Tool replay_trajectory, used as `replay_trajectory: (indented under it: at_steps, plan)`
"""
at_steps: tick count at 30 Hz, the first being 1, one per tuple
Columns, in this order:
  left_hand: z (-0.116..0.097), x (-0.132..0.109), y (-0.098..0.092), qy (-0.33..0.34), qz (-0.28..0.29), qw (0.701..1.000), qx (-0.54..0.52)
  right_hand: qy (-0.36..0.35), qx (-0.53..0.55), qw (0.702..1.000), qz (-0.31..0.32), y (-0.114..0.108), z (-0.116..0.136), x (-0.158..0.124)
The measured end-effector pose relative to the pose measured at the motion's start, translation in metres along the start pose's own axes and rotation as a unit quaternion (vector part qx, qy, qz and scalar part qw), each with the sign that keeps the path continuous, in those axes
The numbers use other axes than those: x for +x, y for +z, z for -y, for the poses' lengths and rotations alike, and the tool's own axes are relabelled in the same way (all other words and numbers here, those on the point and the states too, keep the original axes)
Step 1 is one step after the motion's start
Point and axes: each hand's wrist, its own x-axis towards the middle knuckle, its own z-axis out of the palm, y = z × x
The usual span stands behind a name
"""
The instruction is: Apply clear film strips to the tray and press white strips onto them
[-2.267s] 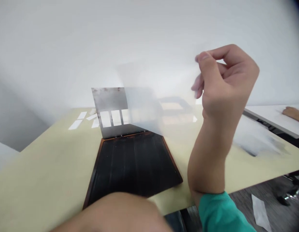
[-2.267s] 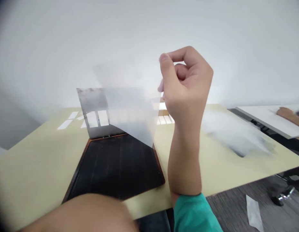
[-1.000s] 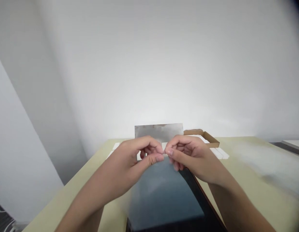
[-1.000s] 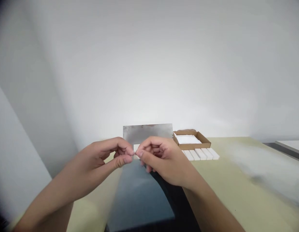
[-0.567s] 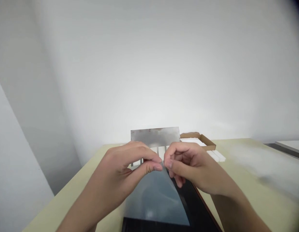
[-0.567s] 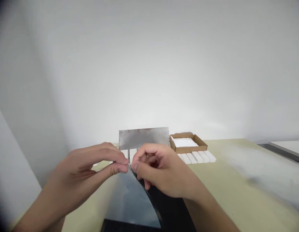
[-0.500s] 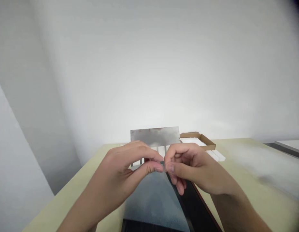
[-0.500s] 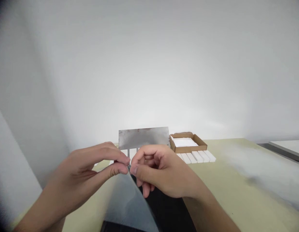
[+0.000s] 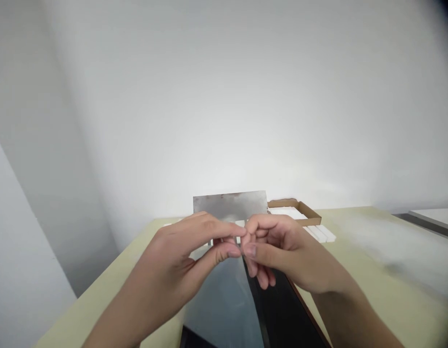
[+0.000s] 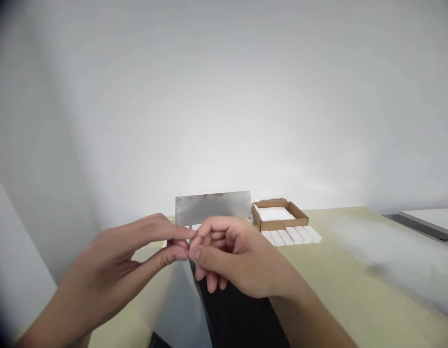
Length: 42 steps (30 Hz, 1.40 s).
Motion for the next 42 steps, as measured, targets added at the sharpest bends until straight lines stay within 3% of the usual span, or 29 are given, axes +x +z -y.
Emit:
replay_trajectory:
  at_steps: [8, 14, 20, 26, 33, 37, 42]
  plan:
    - [0.001, -0.001, -0.002, 0.124, -0.009, 0.992, -0.014, 0.007, 0.071, 0.996, 0.046, -0.003, -0.005, 0.005]
    - [0.001, -0.003, 0.0, 0.117, -0.01, 0.993, -0.013, -0.001, 0.164, 0.985, 0.055, -0.001, -0.008, 0.01]
    - [0.002, -0.005, 0.002, 0.129, -0.03, 0.991, 0.016, -0.007, 0.153, 0.987, 0.046, 0.003, -0.007, 0.009]
    - [0.001, -0.006, 0.004, 0.123, -0.041, 0.991, 0.041, -0.048, 0.018, 0.999, -0.015, 0.003, 0.002, 0.0]
    - [-0.001, -0.004, 0.002, 0.096, -0.028, 0.994, 0.049, -0.043, -0.2, 0.979, 0.0, -0.006, 0.013, -0.018]
    - [-0.005, -0.006, 0.001, 0.086, -0.014, 0.995, 0.045, -0.078, -0.222, 0.972, -0.011, -0.009, 0.015, -0.021]
    - [-0.007, -0.01, 0.002, 0.062, -0.02, 0.995, 0.08, -0.084, -0.274, 0.956, -0.067, -0.011, 0.017, -0.026]
